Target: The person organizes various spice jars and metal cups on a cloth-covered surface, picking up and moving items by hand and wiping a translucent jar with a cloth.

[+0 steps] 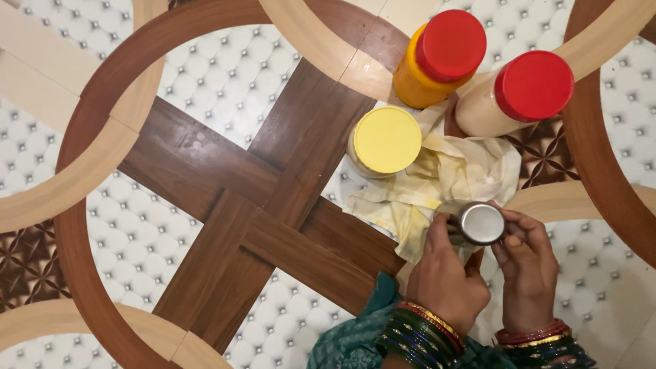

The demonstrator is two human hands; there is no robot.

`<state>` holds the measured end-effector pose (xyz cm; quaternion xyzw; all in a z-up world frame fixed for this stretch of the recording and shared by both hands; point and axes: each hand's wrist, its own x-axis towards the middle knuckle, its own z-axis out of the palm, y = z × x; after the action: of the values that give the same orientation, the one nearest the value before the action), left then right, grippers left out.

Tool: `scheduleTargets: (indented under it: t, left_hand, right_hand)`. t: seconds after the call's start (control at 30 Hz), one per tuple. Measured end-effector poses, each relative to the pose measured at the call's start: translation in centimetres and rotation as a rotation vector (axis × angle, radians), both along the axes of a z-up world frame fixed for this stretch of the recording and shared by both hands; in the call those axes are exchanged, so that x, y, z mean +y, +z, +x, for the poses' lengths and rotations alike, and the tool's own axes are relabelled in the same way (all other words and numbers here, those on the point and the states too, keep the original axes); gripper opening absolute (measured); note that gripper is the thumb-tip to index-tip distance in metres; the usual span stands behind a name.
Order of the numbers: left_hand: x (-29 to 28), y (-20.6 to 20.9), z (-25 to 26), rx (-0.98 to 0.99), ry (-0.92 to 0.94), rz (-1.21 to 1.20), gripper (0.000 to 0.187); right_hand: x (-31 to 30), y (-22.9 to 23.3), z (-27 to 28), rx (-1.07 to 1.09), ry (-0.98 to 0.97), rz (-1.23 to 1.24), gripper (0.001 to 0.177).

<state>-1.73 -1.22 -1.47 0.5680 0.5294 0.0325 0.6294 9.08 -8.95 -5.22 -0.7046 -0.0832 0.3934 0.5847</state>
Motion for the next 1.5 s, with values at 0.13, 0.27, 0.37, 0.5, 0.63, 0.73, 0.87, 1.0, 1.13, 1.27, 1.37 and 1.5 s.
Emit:
scheduleTargets:
  t: [0.13, 0.27, 0.37, 0.5, 0.63, 0.73, 0.87, 1.0, 1.13, 1.27, 1.37, 1.5]
  left_hand:
    - [-0.3, -0.3, -0.2, 0.018, 0.002, -0.074, 0.077]
    - [-2.7, 0.7, 1.1, -0.064, 0.004, -0.055, 0.086]
    - [-3.9, 0.5, 2.4, -0.121, -0.032, -0.092, 0.093]
    - [-4.6, -0.2, 4.7, -0.128, 0.01, 0.037, 0.094]
    - [-3.0, -0.4, 5.4, -0.175, -0.067, -0.049, 0.094]
    - [-2.0, -0.4, 6.2, -0.134, -0.176, -0.189, 0.095]
    - [-2.7, -1.4, 7.5, -0.219, -0.103, -0.114, 0.09]
    - [-3.3, -3.1, 7.8, -0.217, -0.167, -0.11, 0.095]
    - [-3.6, -4.0, 8.0, -0.176, -0.185, -0.102, 0.092]
    - [-3.6, -4.1, 8.2, -0.14, -0.201, -0.108, 0.09]
    - [-3.5, -4.1, 8.1, -0.138, -0.208, -0.106, 0.09]
    - [-3.2, -3.8, 8.1, -0.134, -0.216, -0.106, 0.089]
  right_hand:
    - [0.1, -0.2, -0.4, -0.037, -0.021, -0.029, 0.035]
    - [-1.7, 0.9, 0.9, -0.713, 0.242, -0.169, 0.026]
    - [-3.5, 0.6, 2.2, -0.518, 0.127, -0.002, 0.029]
    - [-5.5, -2.6, 5.0, -0.209, -0.047, 0.162, 0.034]
    - [-7.0, -6.2, 8.1, -0.193, -0.111, 0.15, 0.031]
    - [-7.4, -7.9, 9.5, -0.223, -0.151, 0.17, 0.031]
    - [-7.5, -8.5, 10.5, -0.24, -0.219, 0.136, 0.032]
    - [-6.0, -8.1, 10.4, -0.601, -0.055, -0.061, 0.029]
    - [-5.2, -7.7, 9.3, -0.532, -0.084, 0.036, 0.025]
    - [-5.3, -8.5, 9.7, -0.287, -0.191, 0.134, 0.03]
    - [-5.9, -8.9, 9.9, -0.271, -0.183, 0.177, 0.031]
    - [-6.4, -8.3, 10.9, -0.288, -0.209, 0.202, 0.033]
